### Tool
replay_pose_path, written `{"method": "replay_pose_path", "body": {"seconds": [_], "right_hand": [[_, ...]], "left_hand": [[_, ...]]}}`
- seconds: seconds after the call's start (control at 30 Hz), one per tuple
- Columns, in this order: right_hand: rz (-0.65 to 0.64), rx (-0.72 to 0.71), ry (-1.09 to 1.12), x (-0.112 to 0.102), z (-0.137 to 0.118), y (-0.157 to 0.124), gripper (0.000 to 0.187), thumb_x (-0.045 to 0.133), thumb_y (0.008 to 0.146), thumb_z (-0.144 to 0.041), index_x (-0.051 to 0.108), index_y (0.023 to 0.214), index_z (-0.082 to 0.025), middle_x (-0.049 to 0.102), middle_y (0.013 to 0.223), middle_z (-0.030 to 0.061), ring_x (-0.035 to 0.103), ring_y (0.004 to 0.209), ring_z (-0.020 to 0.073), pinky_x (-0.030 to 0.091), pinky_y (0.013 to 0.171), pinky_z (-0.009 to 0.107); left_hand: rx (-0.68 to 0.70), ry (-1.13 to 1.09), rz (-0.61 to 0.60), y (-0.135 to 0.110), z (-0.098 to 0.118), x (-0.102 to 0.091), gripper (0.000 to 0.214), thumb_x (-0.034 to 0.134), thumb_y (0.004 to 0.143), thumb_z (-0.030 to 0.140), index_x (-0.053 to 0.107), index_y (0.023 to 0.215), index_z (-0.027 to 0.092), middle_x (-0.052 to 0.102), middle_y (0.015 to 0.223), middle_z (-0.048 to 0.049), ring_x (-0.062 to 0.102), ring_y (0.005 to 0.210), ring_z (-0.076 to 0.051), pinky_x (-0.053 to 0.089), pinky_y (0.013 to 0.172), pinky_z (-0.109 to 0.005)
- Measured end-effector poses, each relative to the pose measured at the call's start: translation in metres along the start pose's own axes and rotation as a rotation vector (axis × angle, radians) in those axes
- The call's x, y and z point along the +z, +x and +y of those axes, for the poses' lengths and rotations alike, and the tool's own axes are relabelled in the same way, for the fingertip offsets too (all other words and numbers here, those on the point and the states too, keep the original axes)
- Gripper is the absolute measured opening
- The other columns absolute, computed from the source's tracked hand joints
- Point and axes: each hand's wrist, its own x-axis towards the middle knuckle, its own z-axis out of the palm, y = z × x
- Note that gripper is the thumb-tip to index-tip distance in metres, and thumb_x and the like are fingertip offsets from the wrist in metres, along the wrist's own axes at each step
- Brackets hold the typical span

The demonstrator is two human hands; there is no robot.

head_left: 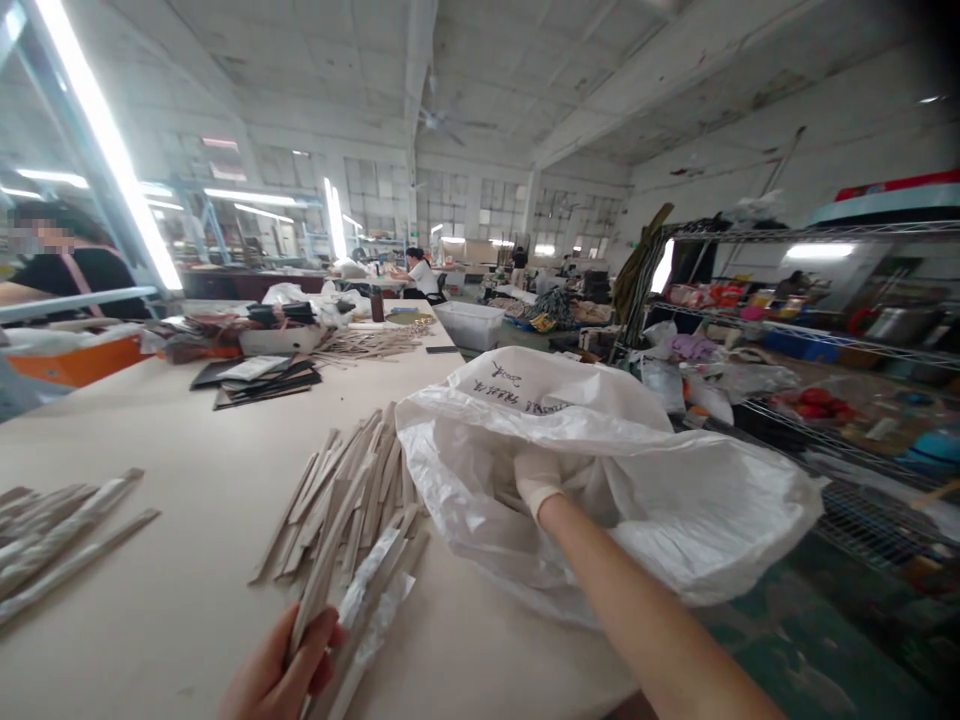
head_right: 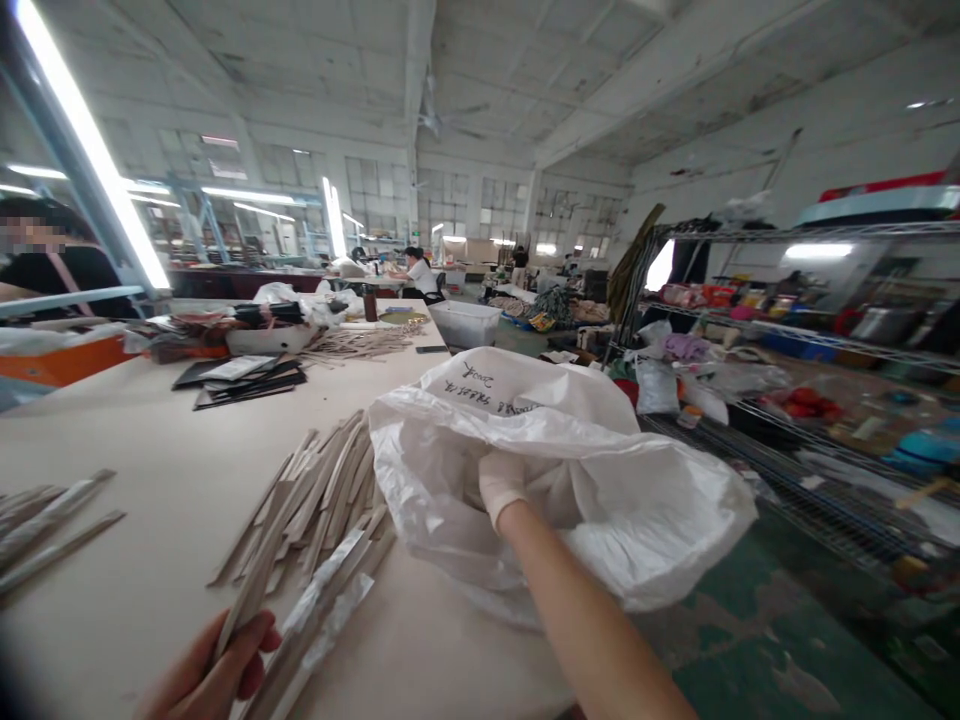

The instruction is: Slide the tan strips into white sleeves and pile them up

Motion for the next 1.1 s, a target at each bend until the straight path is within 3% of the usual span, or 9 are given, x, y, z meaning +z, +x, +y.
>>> {"method": "replay_pose_path", "body": {"seconds": [0.17, 0.27, 0.4, 0.57, 0.7, 0.83, 0.93, 1.03, 1.1], "right_hand": [[0.039, -0.092, 0.23, -0.017, -0.015, -0.043, 0.017, 0.053, 0.079, -0.025, 0.063, 0.077, -0.012, 0.064, 0.088, 0.0162, 0.057, 0.093, 0.0267, 0.038, 0.084, 0.039], [0.038, -0.112, 0.437, -0.027, -0.019, -0.062, 0.025, 0.045, 0.082, -0.035, 0.061, 0.078, -0.015, 0.065, 0.084, 0.0104, 0.059, 0.083, 0.0219, 0.042, 0.075, 0.032], [-0.019, -0.068, 0.75, -0.036, -0.026, -0.079, 0.041, 0.032, 0.085, -0.049, 0.056, 0.085, -0.015, 0.063, 0.073, 0.004, 0.057, 0.065, 0.0158, 0.044, 0.057, 0.025], [-0.17, 0.055, 1.414, -0.044, -0.04, -0.098, 0.035, 0.059, 0.069, -0.051, 0.055, 0.072, -0.016, 0.054, 0.06, -0.0019, 0.046, 0.054, 0.0113, 0.038, 0.05, 0.023], [-0.122, -0.04, 1.327, -0.042, -0.047, -0.107, 0.033, 0.06, 0.068, -0.049, 0.057, 0.065, -0.016, 0.052, 0.057, -0.0029, 0.045, 0.054, 0.011, 0.037, 0.053, 0.024], [-0.054, -0.149, 1.12, -0.034, -0.043, -0.119, 0.026, 0.053, 0.077, -0.041, 0.061, 0.069, -0.018, 0.058, 0.063, 0.0004, 0.052, 0.061, 0.0151, 0.042, 0.061, 0.028], [0.04, -0.326, 0.933, -0.025, -0.033, -0.136, 0.02, 0.049, 0.08, -0.029, 0.065, 0.089, -0.021, 0.065, 0.087, 0.0056, 0.058, 0.081, 0.0199, 0.044, 0.077, 0.033], [0.057, -0.471, 0.819, -0.015, -0.023, -0.156, 0.04, 0.042, 0.082, -0.017, 0.053, 0.119, -0.025, 0.057, 0.118, 0.0061, 0.05, 0.109, 0.0212, 0.036, 0.096, 0.037], [0.066, -0.519, 0.808, -0.01, -0.017, -0.166, 0.046, 0.036, 0.083, -0.013, 0.045, 0.127, -0.026, 0.053, 0.125, 0.0048, 0.045, 0.116, 0.0201, 0.032, 0.1, 0.037]], "left_hand": [[0.034, -0.074, -0.06, -0.001, 0.024, 0.011, 0.043, 0.049, 0.07, 0.06, 0.054, 0.059, 0.019, 0.049, 0.041, 0.0044, 0.047, 0.042, -0.012, 0.039, 0.045, -0.022], [0.056, -0.105, -0.151, 0.004, 0.046, 0.028, 0.039, 0.048, 0.072, 0.054, 0.052, 0.057, 0.018, 0.047, 0.039, 0.005, 0.044, 0.039, -0.01, 0.036, 0.043, -0.021], [0.057, -0.158, -0.15, 0.021, 0.066, 0.052, 0.027, 0.054, 0.068, 0.045, 0.05, 0.067, 0.018, 0.038, 0.039, 0.0105, 0.034, 0.033, -0.006, 0.027, 0.035, -0.017], [0.042, -0.249, -0.226, 0.038, 0.093, 0.073, 0.031, 0.059, 0.066, 0.038, 0.053, 0.087, 0.016, 0.045, 0.051, 0.0094, 0.035, 0.035, -0.005, 0.027, 0.034, -0.017], [0.016, -0.333, -0.397, 0.04, 0.106, 0.093, 0.028, 0.064, 0.065, 0.035, 0.054, 0.082, 0.015, 0.041, 0.048, 0.0104, 0.033, 0.036, -0.003, 0.024, 0.035, -0.016], [-0.076, -0.516, -0.455, 0.038, 0.094, 0.109, 0.025, 0.068, 0.064, 0.032, 0.055, 0.077, 0.015, 0.046, 0.05, 0.008, 0.039, 0.041, -0.004, 0.028, 0.039, -0.015], [-0.17, -0.667, -0.45, 0.036, 0.082, 0.115, 0.028, 0.07, 0.06, 0.023, 0.059, 0.084, 0.015, 0.06, 0.066, 0.0027, 0.052, 0.056, -0.007, 0.038, 0.051, -0.016], [-0.282, -0.785, -0.487, 0.034, 0.074, 0.118, 0.033, 0.074, 0.054, 0.02, 0.06, 0.083, 0.015, 0.063, 0.065, 0.0009, 0.056, 0.056, -0.01, 0.042, 0.056, -0.022], [-0.324, -0.806, -0.476, 0.033, 0.072, 0.119, 0.032, 0.078, 0.049, 0.021, 0.06, 0.076, 0.013, 0.062, 0.06, 0.0012, 0.055, 0.052, -0.01, 0.042, 0.055, -0.022]]}}
